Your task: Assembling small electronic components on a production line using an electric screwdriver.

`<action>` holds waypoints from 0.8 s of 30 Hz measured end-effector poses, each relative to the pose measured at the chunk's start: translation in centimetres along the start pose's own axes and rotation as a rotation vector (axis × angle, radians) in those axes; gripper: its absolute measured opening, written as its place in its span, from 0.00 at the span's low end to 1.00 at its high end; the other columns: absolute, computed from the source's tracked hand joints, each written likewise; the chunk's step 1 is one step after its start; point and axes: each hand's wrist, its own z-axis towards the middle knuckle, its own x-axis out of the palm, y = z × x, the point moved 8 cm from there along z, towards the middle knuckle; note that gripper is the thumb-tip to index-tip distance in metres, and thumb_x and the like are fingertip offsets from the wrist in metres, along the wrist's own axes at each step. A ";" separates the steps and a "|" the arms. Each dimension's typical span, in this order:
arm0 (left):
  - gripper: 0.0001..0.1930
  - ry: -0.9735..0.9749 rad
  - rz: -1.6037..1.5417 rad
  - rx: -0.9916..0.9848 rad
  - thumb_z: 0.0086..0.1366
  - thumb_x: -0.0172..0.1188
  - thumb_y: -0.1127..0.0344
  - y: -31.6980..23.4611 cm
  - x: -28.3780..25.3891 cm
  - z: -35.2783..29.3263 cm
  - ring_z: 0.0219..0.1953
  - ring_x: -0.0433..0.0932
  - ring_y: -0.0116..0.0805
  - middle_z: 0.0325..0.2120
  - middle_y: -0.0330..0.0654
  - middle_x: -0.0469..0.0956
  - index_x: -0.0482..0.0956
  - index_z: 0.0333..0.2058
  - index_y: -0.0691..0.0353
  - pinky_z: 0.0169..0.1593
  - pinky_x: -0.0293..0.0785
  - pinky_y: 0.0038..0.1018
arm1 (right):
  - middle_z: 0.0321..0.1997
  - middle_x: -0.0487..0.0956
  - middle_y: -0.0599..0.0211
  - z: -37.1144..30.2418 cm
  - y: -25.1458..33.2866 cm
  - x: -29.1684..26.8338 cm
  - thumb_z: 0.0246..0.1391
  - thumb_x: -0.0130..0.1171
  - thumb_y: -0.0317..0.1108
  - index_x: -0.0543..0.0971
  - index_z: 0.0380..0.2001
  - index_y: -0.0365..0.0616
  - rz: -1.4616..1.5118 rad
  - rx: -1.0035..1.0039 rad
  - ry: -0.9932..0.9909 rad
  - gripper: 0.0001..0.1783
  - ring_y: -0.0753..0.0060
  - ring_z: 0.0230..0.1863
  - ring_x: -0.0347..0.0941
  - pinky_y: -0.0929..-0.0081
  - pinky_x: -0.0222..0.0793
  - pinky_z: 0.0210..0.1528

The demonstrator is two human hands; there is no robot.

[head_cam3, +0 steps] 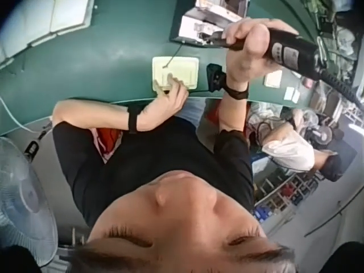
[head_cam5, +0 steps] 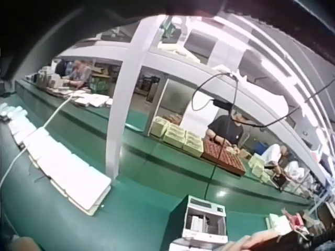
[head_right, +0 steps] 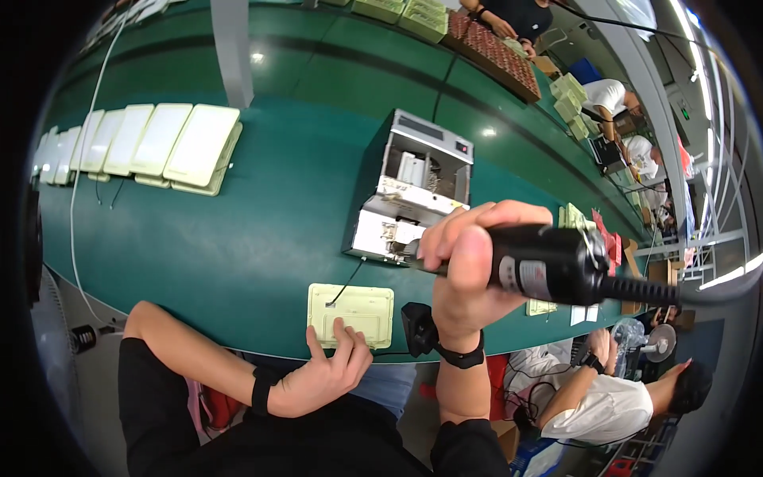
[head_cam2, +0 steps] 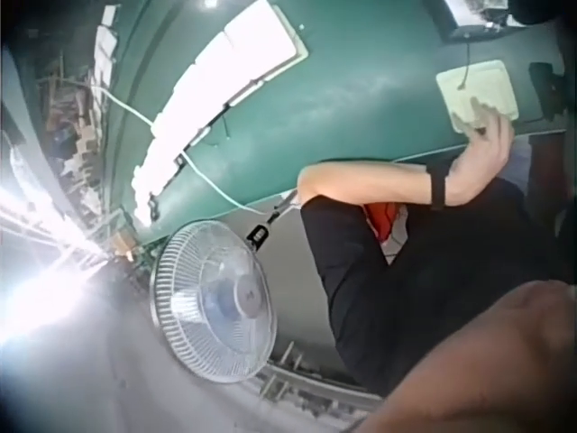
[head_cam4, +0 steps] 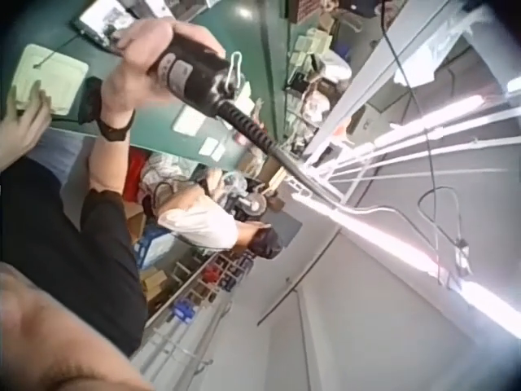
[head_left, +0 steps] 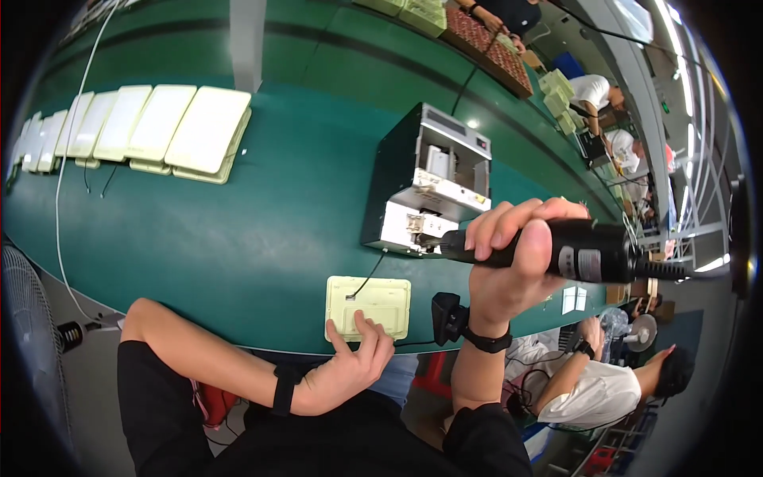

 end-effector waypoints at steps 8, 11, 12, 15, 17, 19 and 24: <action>0.20 -0.048 0.033 -0.013 0.61 0.54 0.59 -0.4 0.6 0.0 0.49 0.79 0.56 0.40 0.50 0.77 0.80 0.45 0.67 0.32 0.87 0.54 | 0.21 0.67 0.67 -2.2 -0.2 -0.7 0.64 0.59 0.40 0.67 0.45 0.47 0.020 0.141 -0.037 0.15 0.74 0.15 0.60 0.69 0.63 0.19; 0.20 -0.049 0.038 -0.012 0.61 0.54 0.59 -0.5 0.6 0.1 0.49 0.79 0.57 0.40 0.50 0.77 0.80 0.45 0.68 0.32 0.87 0.54 | 0.21 0.66 0.68 -4.5 -1.0 -0.7 0.64 0.60 0.41 0.66 0.45 0.47 0.013 0.199 -0.003 0.16 0.73 0.14 0.60 0.70 0.63 0.19; 0.20 -0.051 0.033 -0.013 0.61 0.54 0.59 -0.5 0.6 0.1 0.49 0.79 0.58 0.40 0.51 0.77 0.80 0.45 0.68 0.32 0.87 0.54 | 0.21 0.66 0.68 -4.8 -1.2 -0.7 0.64 0.60 0.41 0.66 0.45 0.47 0.013 0.203 -0.004 0.16 0.73 0.14 0.60 0.70 0.63 0.19; 0.20 -0.047 0.029 -0.014 0.61 0.54 0.59 -0.6 0.6 0.1 0.49 0.79 0.58 0.40 0.51 0.77 0.80 0.45 0.68 0.32 0.87 0.54 | 0.20 0.66 0.68 -5.5 -1.8 -0.7 0.64 0.60 0.41 0.66 0.46 0.47 0.016 0.226 -0.006 0.17 0.73 0.14 0.60 0.71 0.63 0.19; 0.20 -0.044 0.029 -0.021 0.61 0.54 0.60 -0.6 0.5 0.2 0.49 0.79 0.58 0.40 0.51 0.76 0.80 0.45 0.69 0.32 0.87 0.54 | 0.20 0.66 0.68 -5.8 -2.2 -0.7 0.64 0.60 0.41 0.66 0.45 0.47 0.000 0.224 -0.014 0.17 0.73 0.14 0.60 0.71 0.63 0.18; 0.20 -0.044 0.032 -0.013 0.61 0.54 0.60 -0.6 0.5 0.3 0.49 0.79 0.58 0.40 0.51 0.76 0.80 0.45 0.69 0.32 0.87 0.54 | 0.20 0.66 0.68 -6.0 -2.7 -0.7 0.64 0.60 0.41 0.65 0.45 0.48 -0.029 0.220 -0.022 0.17 0.74 0.14 0.60 0.71 0.63 0.18; 0.19 -0.049 0.069 -0.001 0.62 0.53 0.59 -0.5 0.6 0.3 0.49 0.80 0.58 0.39 0.50 0.77 0.80 0.44 0.67 0.32 0.86 0.53 | 0.20 0.66 0.68 -6.8 -3.5 -1.0 0.63 0.60 0.41 0.65 0.43 0.48 -0.014 0.244 -0.047 0.16 0.74 0.14 0.60 0.71 0.62 0.18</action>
